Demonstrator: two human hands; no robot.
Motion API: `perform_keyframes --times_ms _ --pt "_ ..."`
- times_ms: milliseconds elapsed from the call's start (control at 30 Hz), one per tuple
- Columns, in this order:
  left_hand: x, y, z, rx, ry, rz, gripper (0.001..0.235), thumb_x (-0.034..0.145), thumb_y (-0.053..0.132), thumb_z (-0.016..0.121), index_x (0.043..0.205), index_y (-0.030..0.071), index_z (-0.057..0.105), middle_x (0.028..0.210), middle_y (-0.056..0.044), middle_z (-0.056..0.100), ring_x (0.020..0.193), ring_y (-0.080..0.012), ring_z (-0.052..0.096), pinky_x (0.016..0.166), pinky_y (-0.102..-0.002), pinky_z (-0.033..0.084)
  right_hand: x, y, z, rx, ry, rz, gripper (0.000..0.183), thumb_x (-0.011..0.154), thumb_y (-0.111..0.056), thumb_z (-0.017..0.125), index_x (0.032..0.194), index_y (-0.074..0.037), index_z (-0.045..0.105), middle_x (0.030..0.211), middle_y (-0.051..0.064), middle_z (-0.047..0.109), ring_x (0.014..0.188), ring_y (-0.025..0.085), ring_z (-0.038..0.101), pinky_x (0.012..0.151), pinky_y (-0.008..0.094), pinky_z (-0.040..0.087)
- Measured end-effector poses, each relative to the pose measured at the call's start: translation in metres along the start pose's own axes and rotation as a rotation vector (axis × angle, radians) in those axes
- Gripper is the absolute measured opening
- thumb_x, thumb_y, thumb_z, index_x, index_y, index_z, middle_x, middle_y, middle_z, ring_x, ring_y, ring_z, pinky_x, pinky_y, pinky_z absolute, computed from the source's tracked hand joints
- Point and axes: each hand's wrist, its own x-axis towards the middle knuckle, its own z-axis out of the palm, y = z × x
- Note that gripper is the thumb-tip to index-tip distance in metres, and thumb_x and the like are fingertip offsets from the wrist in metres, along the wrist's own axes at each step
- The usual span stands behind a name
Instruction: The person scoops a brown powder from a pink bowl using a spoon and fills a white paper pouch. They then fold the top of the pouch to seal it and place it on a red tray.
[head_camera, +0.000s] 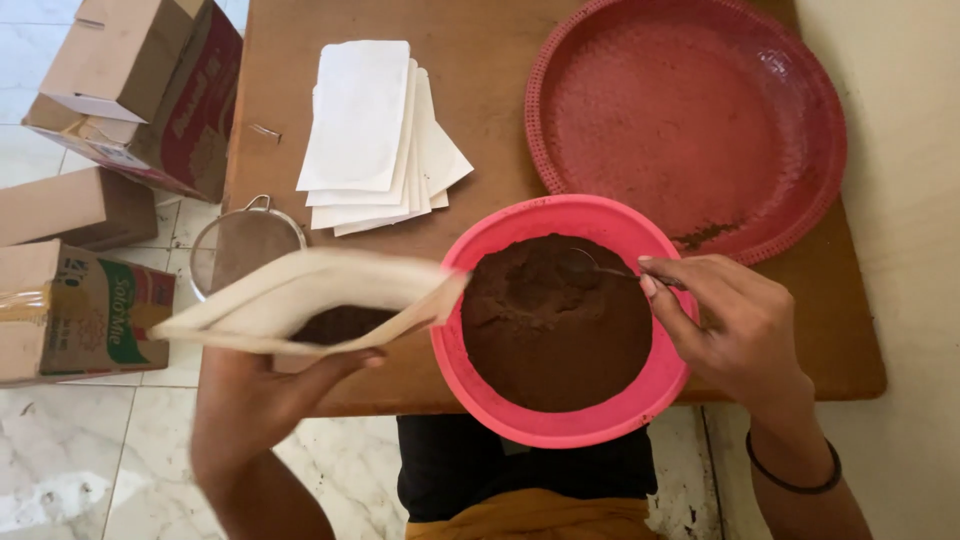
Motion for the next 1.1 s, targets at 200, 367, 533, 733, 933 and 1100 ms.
perform_keyframes --times_ms 200,367,533,733,933,1100 --pt "-0.01 -0.007 -0.026 0.083 0.007 -0.067 0.054 0.077 0.006 0.081 0.126 -0.005 0.063 0.125 -0.018 0.07 0.12 -0.0296 0.069 0.105 -0.039 0.058 0.0 0.0 0.0 0.022 -0.019 0.014 0.008 0.097 0.001 0.071 0.102 0.006 0.074 0.098 0.015 0.077 0.08 0.024 0.072 0.075 0.034 0.056" --pt "-0.01 -0.031 -0.009 0.207 -0.135 -0.192 0.062 0.075 0.028 0.085 0.127 0.006 0.06 0.114 -0.008 0.074 0.102 -0.021 0.069 0.089 -0.036 0.052 -0.002 0.001 0.0 0.029 -0.032 0.021 0.008 0.097 0.0 0.07 0.103 0.005 0.074 0.099 0.013 0.077 0.078 0.022 0.071 0.075 0.033 0.055" --pt "-0.008 -0.035 0.013 0.208 -0.146 -0.229 0.076 0.08 0.023 0.079 0.143 0.008 0.04 0.126 -0.015 0.067 0.11 -0.0344 0.066 0.086 -0.042 0.05 -0.003 -0.004 0.002 0.034 -0.04 0.04 0.009 0.099 -0.001 0.069 0.104 0.002 0.075 0.099 0.01 0.078 0.066 0.017 0.063 0.069 0.03 0.051" --pt "-0.021 -0.035 0.045 0.268 0.125 -0.05 0.11 0.066 0.051 0.091 0.144 0.0 0.032 0.143 -0.015 0.042 0.131 -0.0315 0.05 0.116 -0.045 0.04 0.0 -0.011 0.011 0.084 -0.053 0.05 0.006 0.098 0.003 0.068 0.1 0.006 0.073 0.098 0.014 0.077 0.083 0.021 0.073 0.079 0.033 0.057" --pt "-0.032 -0.043 0.093 0.346 0.309 0.014 0.157 0.054 0.068 0.099 0.158 0.003 0.001 0.162 -0.014 0.016 0.145 -0.0388 0.033 0.127 -0.059 0.033 -0.003 -0.011 0.015 0.035 -0.035 0.023 0.007 0.101 0.004 0.068 0.096 0.007 0.073 0.095 0.013 0.077 0.083 0.022 0.072 0.078 0.033 0.056" --pt "-0.034 -0.034 0.11 0.26 0.416 -0.079 0.145 0.057 0.046 0.101 0.161 0.007 0.007 0.166 -0.009 0.021 0.155 -0.0422 0.026 0.128 -0.064 0.031 -0.003 -0.007 0.016 0.024 -0.037 0.058 0.006 0.101 0.003 0.07 0.099 0.006 0.074 0.097 0.012 0.077 0.084 0.02 0.072 0.078 0.031 0.056"
